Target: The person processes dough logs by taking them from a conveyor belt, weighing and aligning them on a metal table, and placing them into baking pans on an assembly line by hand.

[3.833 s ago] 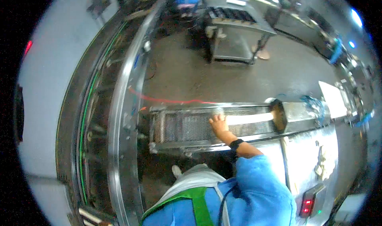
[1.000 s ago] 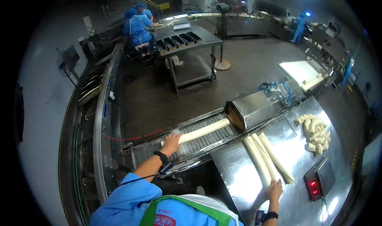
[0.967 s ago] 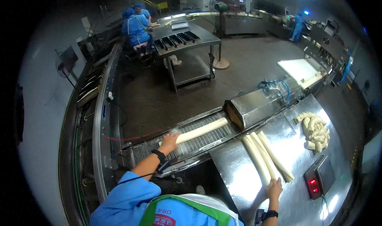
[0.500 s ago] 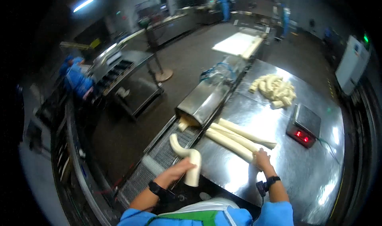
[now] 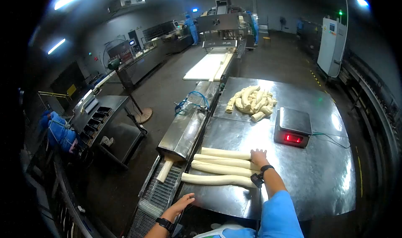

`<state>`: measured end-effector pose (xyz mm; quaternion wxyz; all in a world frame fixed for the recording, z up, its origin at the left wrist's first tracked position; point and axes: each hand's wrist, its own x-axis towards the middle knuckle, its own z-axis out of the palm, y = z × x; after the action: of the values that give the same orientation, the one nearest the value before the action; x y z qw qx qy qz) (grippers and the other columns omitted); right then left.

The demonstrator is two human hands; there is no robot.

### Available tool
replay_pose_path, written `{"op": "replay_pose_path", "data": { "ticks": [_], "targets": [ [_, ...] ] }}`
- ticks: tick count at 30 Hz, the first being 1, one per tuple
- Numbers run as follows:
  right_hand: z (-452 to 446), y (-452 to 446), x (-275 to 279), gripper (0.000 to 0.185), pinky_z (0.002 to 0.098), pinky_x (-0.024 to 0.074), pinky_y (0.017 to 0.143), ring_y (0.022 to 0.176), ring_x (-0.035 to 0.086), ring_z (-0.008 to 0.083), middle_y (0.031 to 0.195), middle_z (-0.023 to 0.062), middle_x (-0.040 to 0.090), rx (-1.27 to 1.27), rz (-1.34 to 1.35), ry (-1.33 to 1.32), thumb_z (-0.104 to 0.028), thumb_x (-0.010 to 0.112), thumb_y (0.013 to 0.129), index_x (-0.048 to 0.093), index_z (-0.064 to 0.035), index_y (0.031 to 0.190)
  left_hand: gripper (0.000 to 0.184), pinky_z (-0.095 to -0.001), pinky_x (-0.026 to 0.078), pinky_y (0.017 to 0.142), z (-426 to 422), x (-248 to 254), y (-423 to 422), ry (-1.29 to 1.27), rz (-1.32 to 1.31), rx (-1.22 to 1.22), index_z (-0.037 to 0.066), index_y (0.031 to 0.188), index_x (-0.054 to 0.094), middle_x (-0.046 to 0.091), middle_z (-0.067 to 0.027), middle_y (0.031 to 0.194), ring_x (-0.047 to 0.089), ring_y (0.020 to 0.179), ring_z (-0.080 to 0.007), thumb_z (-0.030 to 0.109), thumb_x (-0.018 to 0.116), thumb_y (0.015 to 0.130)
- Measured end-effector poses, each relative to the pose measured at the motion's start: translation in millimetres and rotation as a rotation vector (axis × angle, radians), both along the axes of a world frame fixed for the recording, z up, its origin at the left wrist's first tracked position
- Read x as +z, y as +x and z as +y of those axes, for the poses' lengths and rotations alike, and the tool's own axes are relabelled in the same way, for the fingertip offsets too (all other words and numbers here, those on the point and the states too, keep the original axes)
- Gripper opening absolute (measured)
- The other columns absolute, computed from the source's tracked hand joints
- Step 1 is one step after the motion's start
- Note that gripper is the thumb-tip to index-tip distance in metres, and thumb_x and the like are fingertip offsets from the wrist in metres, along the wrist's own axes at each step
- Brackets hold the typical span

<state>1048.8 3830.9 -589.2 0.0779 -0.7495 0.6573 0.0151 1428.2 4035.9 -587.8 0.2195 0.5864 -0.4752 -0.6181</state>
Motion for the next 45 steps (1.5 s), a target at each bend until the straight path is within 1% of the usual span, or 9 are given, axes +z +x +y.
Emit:
{"op": "replay_pose_path", "data": {
  "ticks": [7,15,18,22,25,33,35,39,45],
  "targets": [
    [-22,11,28,0.039,0.0395,0.0425,0.072,0.085,0.052,0.0302,0.086,0.0179,0.057,0.237,0.003,0.173,-0.028,0.062,0.061,0.056,-0.0030,0.090,0.042,-0.0252,0.028,0.090,23,23,6,0.072,0.083,0.151,0.002,0.113,0.043,0.049,-0.0080,0.107,0.041,0.103,-0.0148,0.029,0.048,0.081],
    [99,102,146,0.043,0.0353,0.0400,0.072,0.082,0.051,0.0309,0.087,0.0169,0.053,0.577,-0.527,0.315,-0.022,0.060,0.061,0.047,-0.0018,0.097,0.048,-0.0212,0.034,0.073,-4,32,-18,0.135,0.302,0.296,0.009,0.117,0.040,0.049,-0.0011,0.105,0.045,0.091,-0.0098,0.039,0.048,0.081],
    [141,87,95,0.038,0.0354,0.0400,0.074,0.085,0.050,0.0286,0.094,0.0108,0.050,0.662,-0.558,0.275,-0.016,0.064,0.061,0.048,-0.0062,0.095,0.056,-0.0240,0.034,0.076,-15,38,-38,0.088,0.160,0.200,0.008,0.128,0.019,0.047,-0.0067,0.107,0.042,0.095,-0.0118,0.031,0.044,0.083],
    [169,48,22,0.042,0.0367,0.0427,0.072,0.084,0.051,0.0302,0.094,0.0135,0.048,0.429,-0.256,0.162,-0.013,0.063,0.058,0.045,-0.0066,0.095,0.055,-0.0335,0.028,0.088,-14,46,-54,0.063,0.137,0.036,0.012,0.127,0.019,0.036,-0.0134,0.120,0.031,0.112,-0.0197,0.029,0.045,0.082],
    [173,30,26,0.041,0.0368,0.0430,0.071,0.086,0.049,0.0318,0.096,0.0139,0.047,0.230,-0.289,0.183,-0.012,0.063,0.060,0.044,-0.0074,0.096,0.051,-0.0323,0.027,0.091,-11,13,-53,0.031,0.081,-0.019,0.008,0.124,0.025,0.036,-0.0139,0.120,0.032,0.112,-0.0203,0.025,0.046,0.081],
    [164,37,22,0.037,0.0391,0.0395,0.074,0.092,0.046,0.0312,0.094,0.0130,0.047,0.382,-0.191,0.040,-0.009,0.063,0.056,0.047,-0.0079,0.089,0.049,-0.0316,0.026,0.093,-3,6,-53,-0.253,-0.058,0.085,0.007,0.122,0.030,0.029,-0.0126,0.123,0.032,0.112,-0.0243,0.018,0.049,0.078],
    [160,55,32,0.034,0.0426,0.0331,0.082,0.103,0.039,0.0320,0.105,0.0140,0.045,0.492,-0.148,-0.314,-0.010,0.064,0.053,0.050,-0.0092,0.084,0.050,-0.0325,0.026,0.093,-8,5,-44,-0.249,-0.075,0.116,0.008,0.121,0.031,0.025,-0.0135,0.124,0.030,0.113,-0.0268,0.017,0.050,0.076],
    [138,58,17,0.039,0.0444,0.0291,0.085,0.106,0.035,0.0333,0.115,0.0149,0.039,0.476,-0.158,-0.214,-0.014,0.067,0.051,0.054,-0.0129,0.089,0.043,-0.0309,0.025,0.093,-22,-1,-33,-0.165,-0.003,0.331,0.007,0.115,0.035,0.032,-0.0130,0.119,0.032,0.112,-0.0248,0.016,0.050,0.076],
    [137,33,10,0.043,0.0425,0.0295,0.086,0.101,0.037,0.0327,0.111,0.0139,0.042,0.374,-0.174,-0.205,-0.015,0.067,0.051,0.055,-0.0146,0.092,0.038,-0.0305,0.028,0.091,-47,-14,-44,-0.280,-0.003,0.207,0.005,0.111,0.041,0.041,-0.0112,0.113,0.037,0.107,-0.0197,0.015,0.049,0.075]
  ]
}}
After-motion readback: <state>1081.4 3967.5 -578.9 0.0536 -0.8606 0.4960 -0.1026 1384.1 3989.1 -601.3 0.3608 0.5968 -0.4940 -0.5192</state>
